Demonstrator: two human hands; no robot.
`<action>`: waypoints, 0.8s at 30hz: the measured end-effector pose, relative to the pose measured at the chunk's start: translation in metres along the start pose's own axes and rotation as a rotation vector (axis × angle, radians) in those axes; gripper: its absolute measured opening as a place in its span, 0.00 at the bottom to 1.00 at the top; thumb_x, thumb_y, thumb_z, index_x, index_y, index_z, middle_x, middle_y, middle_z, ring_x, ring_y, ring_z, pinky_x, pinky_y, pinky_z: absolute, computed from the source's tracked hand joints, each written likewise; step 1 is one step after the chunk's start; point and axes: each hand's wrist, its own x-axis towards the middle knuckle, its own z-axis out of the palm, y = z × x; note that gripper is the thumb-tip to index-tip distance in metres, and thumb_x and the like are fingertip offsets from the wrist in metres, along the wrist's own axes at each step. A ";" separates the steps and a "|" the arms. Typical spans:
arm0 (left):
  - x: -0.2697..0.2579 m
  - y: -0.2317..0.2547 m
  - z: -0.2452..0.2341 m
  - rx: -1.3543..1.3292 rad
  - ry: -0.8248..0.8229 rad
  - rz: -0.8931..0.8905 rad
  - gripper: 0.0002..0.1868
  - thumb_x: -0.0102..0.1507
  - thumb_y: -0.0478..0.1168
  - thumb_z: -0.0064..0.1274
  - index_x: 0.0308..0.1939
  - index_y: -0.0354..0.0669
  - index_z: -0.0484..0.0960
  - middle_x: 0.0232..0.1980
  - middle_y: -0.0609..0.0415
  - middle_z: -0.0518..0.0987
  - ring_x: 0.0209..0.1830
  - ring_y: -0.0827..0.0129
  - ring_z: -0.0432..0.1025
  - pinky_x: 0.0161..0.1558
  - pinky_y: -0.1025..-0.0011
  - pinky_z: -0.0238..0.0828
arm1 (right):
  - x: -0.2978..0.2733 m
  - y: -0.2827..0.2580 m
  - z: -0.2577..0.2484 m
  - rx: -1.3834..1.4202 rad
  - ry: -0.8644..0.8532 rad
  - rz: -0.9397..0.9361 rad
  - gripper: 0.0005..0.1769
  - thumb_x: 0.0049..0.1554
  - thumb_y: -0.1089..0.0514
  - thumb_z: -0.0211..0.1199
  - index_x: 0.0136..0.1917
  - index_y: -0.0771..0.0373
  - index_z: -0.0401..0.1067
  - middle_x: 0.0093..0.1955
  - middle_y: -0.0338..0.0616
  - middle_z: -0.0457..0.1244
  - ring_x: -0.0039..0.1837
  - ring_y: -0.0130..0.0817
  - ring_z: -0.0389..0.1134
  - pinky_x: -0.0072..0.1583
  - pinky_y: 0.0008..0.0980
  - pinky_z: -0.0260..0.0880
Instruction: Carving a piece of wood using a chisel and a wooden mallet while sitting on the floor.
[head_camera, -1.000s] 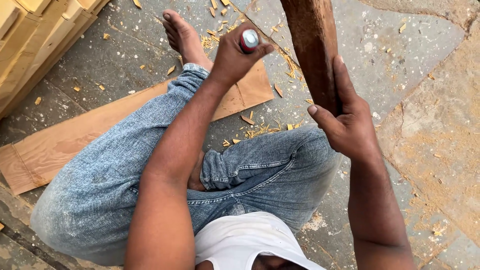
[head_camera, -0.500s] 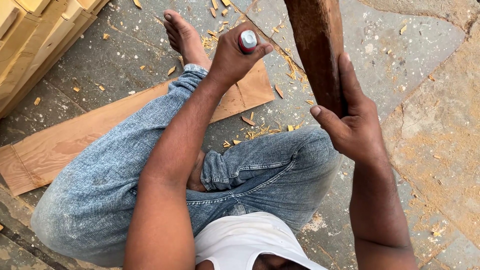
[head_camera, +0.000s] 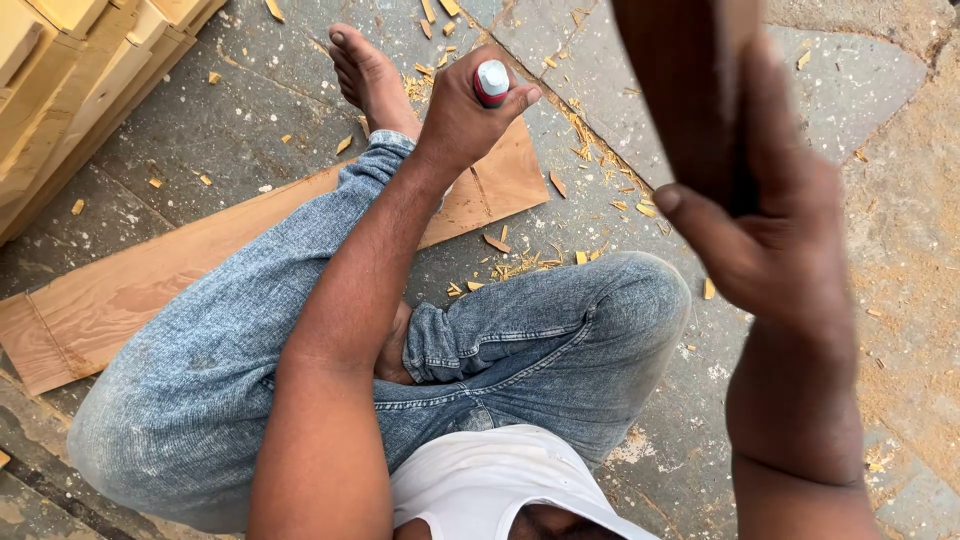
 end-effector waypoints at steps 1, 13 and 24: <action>0.000 0.001 0.000 -0.004 -0.004 -0.009 0.18 0.64 0.44 0.70 0.32 0.45 0.74 0.28 0.63 0.76 0.30 0.82 0.72 0.31 0.75 0.70 | 0.007 -0.021 -0.002 0.059 0.026 -0.017 0.52 0.63 0.76 0.63 0.88 0.49 0.40 0.83 0.54 0.54 0.80 0.34 0.58 0.77 0.30 0.58; -0.006 -0.013 0.003 -0.065 0.083 0.036 0.13 0.61 0.35 0.68 0.40 0.37 0.76 0.34 0.57 0.80 0.35 0.77 0.74 0.38 0.71 0.73 | 0.044 0.005 0.037 -0.392 -0.254 0.207 0.47 0.58 0.60 0.70 0.84 0.47 0.51 0.46 0.56 0.67 0.49 0.49 0.71 0.54 0.47 0.70; -0.008 -0.082 0.012 0.425 0.100 0.405 0.08 0.61 0.33 0.63 0.38 0.40 0.78 0.35 0.51 0.81 0.35 0.67 0.78 0.38 0.67 0.72 | 0.033 0.012 0.071 -0.475 -0.343 0.205 0.49 0.57 0.57 0.69 0.83 0.38 0.49 0.48 0.55 0.65 0.48 0.52 0.69 0.51 0.48 0.70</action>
